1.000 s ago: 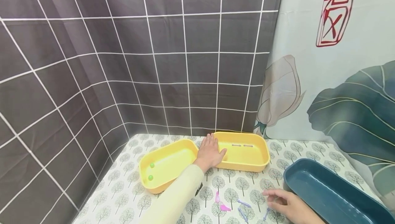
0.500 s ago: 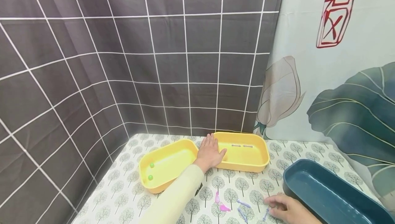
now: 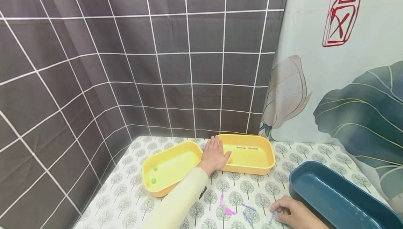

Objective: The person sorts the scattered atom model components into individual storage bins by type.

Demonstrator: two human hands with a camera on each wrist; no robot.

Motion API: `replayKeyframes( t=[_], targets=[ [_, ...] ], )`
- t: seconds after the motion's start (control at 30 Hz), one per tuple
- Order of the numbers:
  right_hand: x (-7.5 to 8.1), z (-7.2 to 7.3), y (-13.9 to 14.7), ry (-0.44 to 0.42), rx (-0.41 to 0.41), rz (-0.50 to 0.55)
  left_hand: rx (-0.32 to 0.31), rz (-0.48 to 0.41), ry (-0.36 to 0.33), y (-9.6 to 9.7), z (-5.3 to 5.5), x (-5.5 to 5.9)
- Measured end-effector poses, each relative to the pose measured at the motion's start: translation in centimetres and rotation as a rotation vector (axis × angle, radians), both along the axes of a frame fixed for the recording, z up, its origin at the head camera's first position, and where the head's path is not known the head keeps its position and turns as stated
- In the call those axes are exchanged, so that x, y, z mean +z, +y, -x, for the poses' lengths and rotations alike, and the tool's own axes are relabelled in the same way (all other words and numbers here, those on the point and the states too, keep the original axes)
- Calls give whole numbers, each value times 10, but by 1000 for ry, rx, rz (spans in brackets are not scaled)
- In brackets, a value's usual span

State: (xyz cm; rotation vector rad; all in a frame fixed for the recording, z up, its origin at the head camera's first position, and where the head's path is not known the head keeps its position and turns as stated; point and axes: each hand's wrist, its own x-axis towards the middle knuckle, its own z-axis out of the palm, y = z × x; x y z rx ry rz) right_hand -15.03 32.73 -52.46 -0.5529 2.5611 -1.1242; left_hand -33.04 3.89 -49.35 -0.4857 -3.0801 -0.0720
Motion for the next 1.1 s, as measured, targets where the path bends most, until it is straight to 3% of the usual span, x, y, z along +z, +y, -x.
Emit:
replayKeyframes(
  t=[0.27, 0.57, 0.8, 1.1],
  targets=[
    [3, -1, -3, -47, -64, -50, -3, 7, -4, 0, 0, -1],
    [3, 0, -1, -21, -35, -51, 4, 13, 1, 0, -1, 0],
    [5, -1, 4, -155, -35, 62, 9, 1, -8, 0, 0, 1],
    [6, 3, 4, -17, 69, 180, 7, 7, -4, 1, 0, 2]
  ],
)
